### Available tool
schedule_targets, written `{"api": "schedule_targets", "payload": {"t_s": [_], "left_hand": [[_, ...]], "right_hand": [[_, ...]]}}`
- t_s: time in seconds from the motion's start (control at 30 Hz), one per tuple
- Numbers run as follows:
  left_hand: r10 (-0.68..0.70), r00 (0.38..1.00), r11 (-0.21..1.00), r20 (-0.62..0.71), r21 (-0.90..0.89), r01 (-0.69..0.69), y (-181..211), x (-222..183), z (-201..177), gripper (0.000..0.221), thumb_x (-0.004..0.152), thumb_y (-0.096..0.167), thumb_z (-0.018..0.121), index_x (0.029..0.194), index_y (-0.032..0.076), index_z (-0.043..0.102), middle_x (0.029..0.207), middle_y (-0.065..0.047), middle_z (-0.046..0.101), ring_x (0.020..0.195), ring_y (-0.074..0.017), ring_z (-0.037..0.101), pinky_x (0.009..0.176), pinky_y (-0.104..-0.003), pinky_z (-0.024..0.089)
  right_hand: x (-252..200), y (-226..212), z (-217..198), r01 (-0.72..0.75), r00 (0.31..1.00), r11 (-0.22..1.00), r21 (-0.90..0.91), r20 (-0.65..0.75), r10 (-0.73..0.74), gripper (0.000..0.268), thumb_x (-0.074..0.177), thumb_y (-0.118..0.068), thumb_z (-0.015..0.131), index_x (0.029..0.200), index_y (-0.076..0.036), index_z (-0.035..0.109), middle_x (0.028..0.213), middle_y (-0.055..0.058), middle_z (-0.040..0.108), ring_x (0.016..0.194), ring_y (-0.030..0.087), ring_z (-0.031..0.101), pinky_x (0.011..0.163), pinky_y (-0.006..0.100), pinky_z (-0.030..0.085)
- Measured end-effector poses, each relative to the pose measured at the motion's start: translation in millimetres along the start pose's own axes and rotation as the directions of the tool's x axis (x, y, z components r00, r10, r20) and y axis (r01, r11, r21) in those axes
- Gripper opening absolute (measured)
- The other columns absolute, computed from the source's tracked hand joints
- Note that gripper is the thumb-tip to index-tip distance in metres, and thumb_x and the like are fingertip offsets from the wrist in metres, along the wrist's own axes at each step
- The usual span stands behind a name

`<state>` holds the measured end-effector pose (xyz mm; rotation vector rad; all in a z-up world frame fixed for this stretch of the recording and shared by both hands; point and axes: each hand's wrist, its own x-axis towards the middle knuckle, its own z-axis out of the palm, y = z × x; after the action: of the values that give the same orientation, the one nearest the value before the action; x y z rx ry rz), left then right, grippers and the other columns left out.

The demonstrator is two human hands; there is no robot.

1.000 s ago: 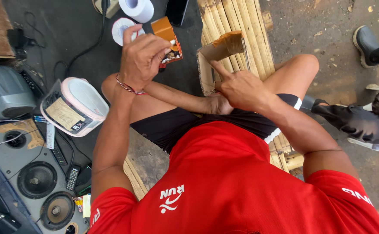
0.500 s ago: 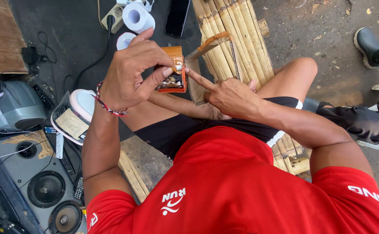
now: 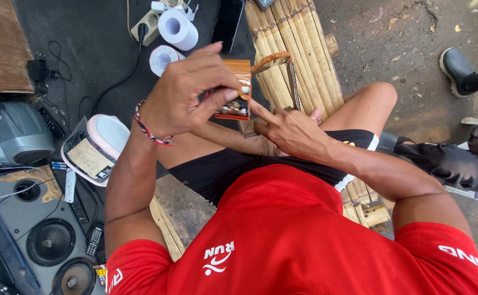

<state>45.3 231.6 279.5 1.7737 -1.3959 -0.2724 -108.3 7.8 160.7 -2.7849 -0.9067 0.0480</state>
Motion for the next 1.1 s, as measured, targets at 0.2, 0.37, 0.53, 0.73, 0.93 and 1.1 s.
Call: {"api": "schedule_targets", "payload": {"t_s": [0.2,0.37,0.53,0.73,0.93,1.1], "left_hand": [[0.093,0.994,0.989,0.059,0.107,-0.099,0.2,9.9,37.2,0.011,0.096,0.014,0.075,0.104,0.006,0.072,0.101,-0.007,0.07,0.1,-0.0264,0.07,0.121,-0.052,0.039],[0.121,0.993,0.975,0.017,0.186,-0.122,-0.1,-6.1,30.4,0.009,0.094,0.008,0.077,0.103,0.006,0.075,0.095,-0.005,0.07,0.09,-0.0218,0.069,0.125,-0.05,0.034],[0.183,0.977,0.949,-0.114,0.28,-0.145,15.1,-20.9,15.8,0.015,0.099,0.006,0.076,0.114,0.008,0.076,0.105,-0.004,0.073,0.097,-0.0173,0.071,0.131,-0.049,0.033],[0.089,0.937,0.929,-0.338,0.368,0.044,52.0,-26.7,-17.5,0.005,0.098,0.006,0.081,0.102,0.005,0.078,0.087,-0.006,0.071,0.08,-0.0202,0.069,0.12,-0.05,0.035],[0.091,0.901,0.919,-0.424,0.384,0.088,36.7,-17.7,-29.8,0.009,0.109,0.009,0.067,0.112,0.002,0.073,0.101,-0.009,0.07,0.094,-0.0286,0.069,0.097,-0.037,0.051],[0.061,0.849,0.902,-0.524,0.393,0.178,21.7,-32.1,-45.4,0.01,0.111,0.009,0.066,0.113,0.002,0.072,0.104,-0.009,0.071,0.097,-0.0287,0.069,0.093,-0.035,0.052]], "right_hand": [[9.1,20.5,49.8,0.011,0.98,0.999,0.052,0.199,-0.022,0.017,0.084,-0.014,0.067,0.099,-0.015,0.074,0.081,0.009,0.064,0.065,0.028,0.065,0.058,0.043,0.052],[24.4,35.5,54.8,0.002,0.979,0.996,0.091,0.203,-0.021,0.016,0.088,-0.022,0.068,0.085,-0.008,0.074,0.092,0.014,0.065,0.064,0.027,0.065,0.059,0.042,0.053],[30.8,43.7,30.5,-0.039,0.998,0.988,0.15,0.059,0.03,0.012,0.086,-0.019,0.071,0.084,-0.008,0.076,0.114,0.017,0.061,0.053,0.028,0.063,0.05,0.042,0.052],[49.8,56.0,28.7,-0.107,0.961,0.994,0.001,0.258,0.103,0.019,0.09,-0.022,0.073,0.078,-0.006,0.074,0.129,0.012,0.057,0.058,0.025,0.065,0.054,0.041,0.053],[38.3,47.9,23.8,-0.082,0.997,0.983,0.167,0.027,0.079,0.01,0.083,-0.017,0.077,0.088,-0.009,0.075,0.155,0.018,0.043,0.066,0.03,0.07,0.058,0.041,0.056],[23.3,36.4,9.9,-0.145,0.98,0.976,0.162,-0.11,0.164,0.011,0.082,-0.015,0.078,0.093,-0.011,0.076,0.164,0.018,0.035,0.109,0.03,0.07,0.069,0.039,0.06]]}}
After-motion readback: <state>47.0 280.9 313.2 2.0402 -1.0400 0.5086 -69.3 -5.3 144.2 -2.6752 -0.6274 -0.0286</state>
